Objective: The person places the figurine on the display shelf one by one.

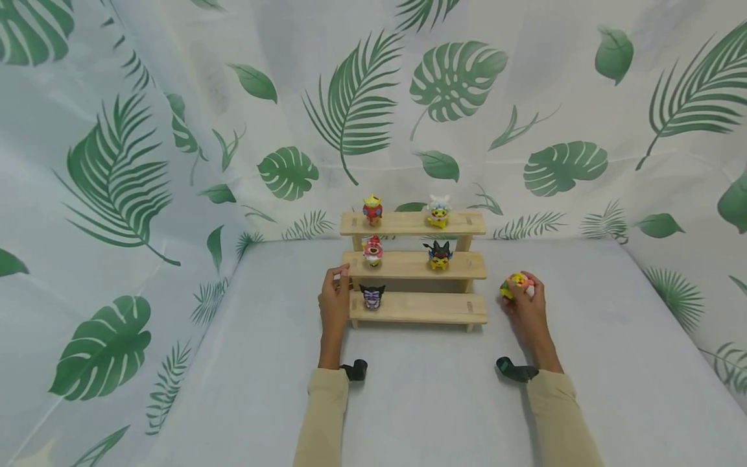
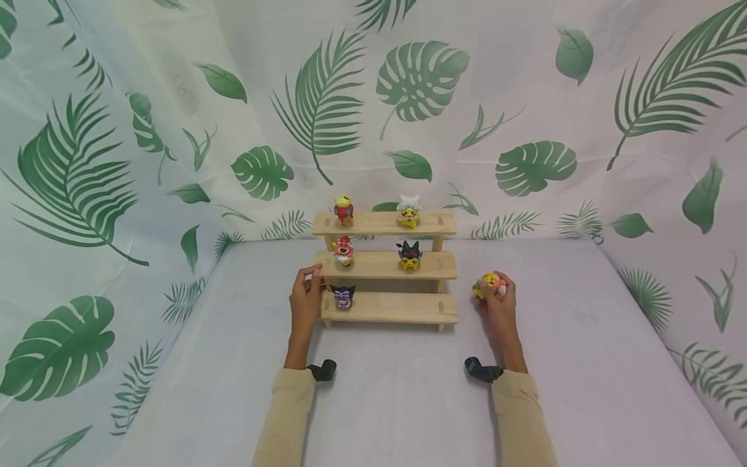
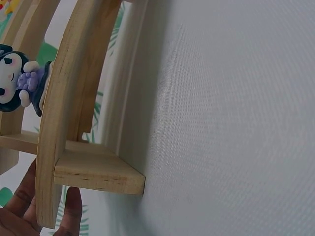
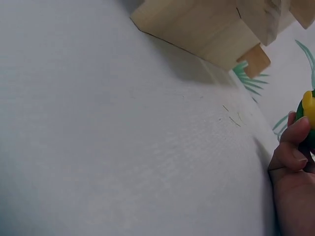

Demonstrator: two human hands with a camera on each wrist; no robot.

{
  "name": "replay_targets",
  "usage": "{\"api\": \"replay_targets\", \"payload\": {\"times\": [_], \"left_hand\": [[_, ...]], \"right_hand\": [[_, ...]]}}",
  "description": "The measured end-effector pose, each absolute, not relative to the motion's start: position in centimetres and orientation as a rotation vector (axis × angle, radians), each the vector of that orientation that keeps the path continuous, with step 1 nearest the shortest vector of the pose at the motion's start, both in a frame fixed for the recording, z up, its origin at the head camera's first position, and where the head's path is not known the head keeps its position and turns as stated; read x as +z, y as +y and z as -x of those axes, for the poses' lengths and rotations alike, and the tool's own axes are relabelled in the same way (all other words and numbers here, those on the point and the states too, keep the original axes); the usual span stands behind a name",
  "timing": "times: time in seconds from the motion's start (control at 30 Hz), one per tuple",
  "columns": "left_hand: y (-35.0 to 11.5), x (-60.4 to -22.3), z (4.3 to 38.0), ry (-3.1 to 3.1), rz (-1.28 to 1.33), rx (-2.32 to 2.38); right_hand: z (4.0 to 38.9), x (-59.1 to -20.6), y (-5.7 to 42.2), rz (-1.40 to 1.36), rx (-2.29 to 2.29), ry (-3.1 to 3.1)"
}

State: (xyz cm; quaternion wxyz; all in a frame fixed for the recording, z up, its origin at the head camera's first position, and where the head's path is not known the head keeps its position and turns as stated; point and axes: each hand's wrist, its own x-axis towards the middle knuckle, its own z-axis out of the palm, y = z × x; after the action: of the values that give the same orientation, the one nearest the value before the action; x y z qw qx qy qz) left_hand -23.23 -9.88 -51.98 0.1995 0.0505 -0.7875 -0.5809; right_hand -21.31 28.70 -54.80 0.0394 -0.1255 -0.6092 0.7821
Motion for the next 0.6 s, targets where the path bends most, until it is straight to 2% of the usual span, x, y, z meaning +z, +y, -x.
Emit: {"api": "replay_targets", "payload": {"times": [0.3, 0.6], "left_hand": [[-10.0, -52.3, 23.2, -2.198, -0.150, -1.647], [-10.0, -52.0, 23.4, -2.207, -0.158, -1.651]], "right_hand": [[20.0, -54.4, 27.8, 0.499, 2.393, -1.878], [18.0, -53.5, 26.1, 0.351, 2.333, -1.961]]}}
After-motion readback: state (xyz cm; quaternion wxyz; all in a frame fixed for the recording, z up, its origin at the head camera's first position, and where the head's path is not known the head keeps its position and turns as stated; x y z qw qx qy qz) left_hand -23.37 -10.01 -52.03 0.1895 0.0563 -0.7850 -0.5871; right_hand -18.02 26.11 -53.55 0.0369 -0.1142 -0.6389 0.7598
